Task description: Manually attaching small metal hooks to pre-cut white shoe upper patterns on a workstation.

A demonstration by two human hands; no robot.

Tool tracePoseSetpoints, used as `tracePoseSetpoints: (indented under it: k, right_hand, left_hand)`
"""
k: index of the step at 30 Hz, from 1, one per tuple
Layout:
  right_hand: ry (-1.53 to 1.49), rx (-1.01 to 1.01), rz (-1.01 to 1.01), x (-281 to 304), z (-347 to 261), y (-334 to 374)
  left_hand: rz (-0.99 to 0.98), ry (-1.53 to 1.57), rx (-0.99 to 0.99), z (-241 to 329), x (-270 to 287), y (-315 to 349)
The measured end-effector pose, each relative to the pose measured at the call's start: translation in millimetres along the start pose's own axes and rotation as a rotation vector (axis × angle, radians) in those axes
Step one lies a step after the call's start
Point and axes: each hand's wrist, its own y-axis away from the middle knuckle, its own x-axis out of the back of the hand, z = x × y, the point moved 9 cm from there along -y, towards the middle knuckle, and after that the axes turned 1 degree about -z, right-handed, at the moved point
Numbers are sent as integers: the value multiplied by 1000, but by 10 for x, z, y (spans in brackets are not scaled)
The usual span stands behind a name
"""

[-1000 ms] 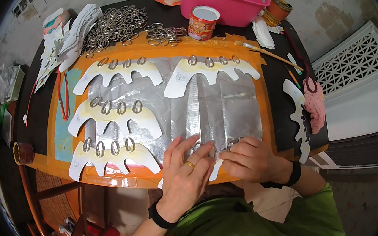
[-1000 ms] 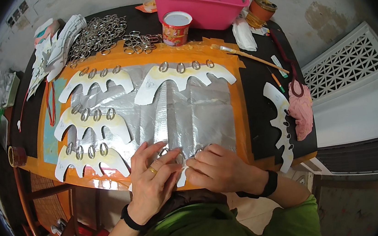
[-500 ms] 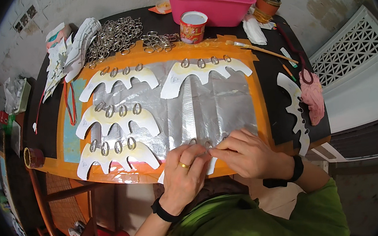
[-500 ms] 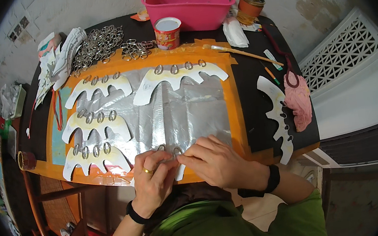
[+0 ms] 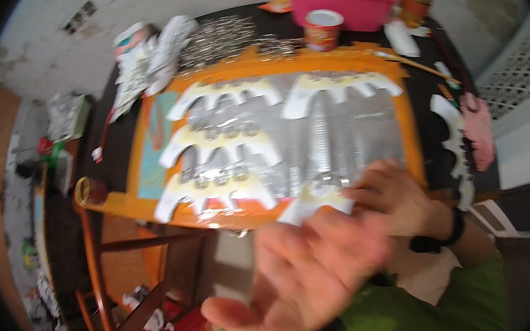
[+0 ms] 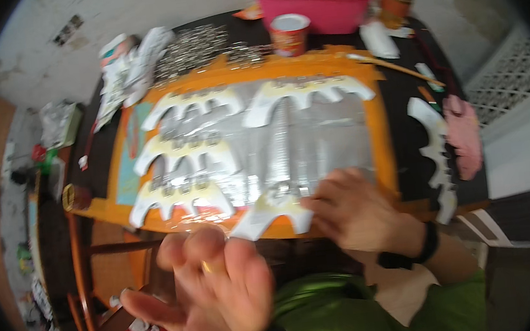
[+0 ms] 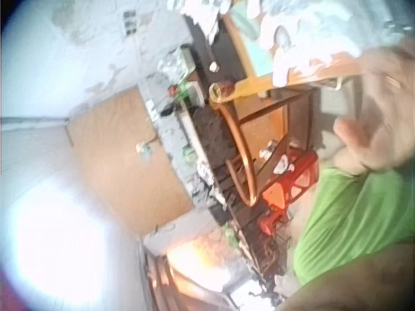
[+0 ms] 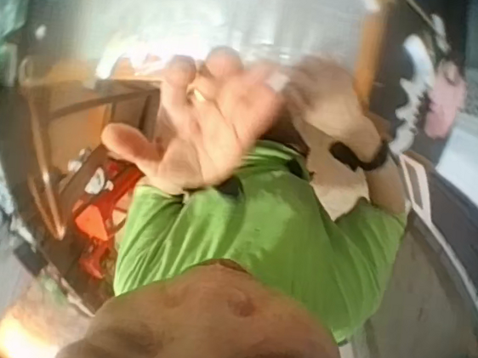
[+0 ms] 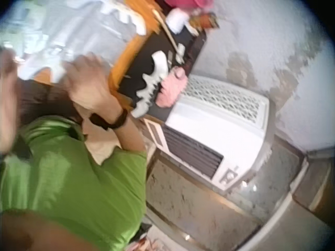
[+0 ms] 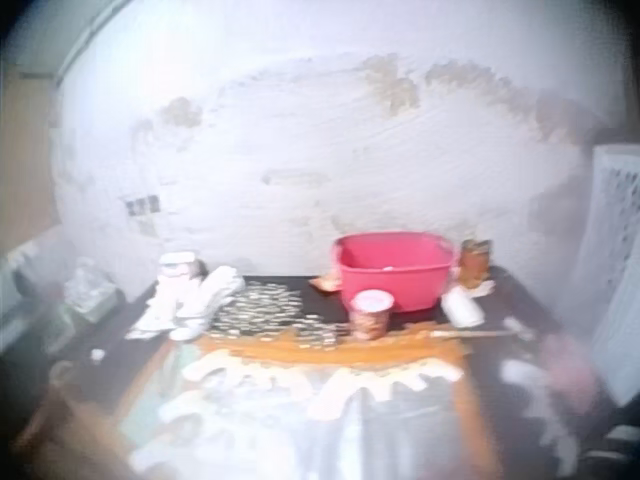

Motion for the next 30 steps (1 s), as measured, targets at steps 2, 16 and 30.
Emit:
tracePoseSetpoints:
  k: [2, 16, 30]
  right_hand:
    - [-42, 30, 42, 30, -5, -15]
    - [-2, -67, 115, 45, -56, -51]
    - [47, -2, 51, 27, -66, 22]
  left_hand:
    - [-135, 68, -28, -32, -350, 18]
    - [-291, 71, -96, -41, -581, 129]
    - [-112, -1068, -72, 36, 143, -175]
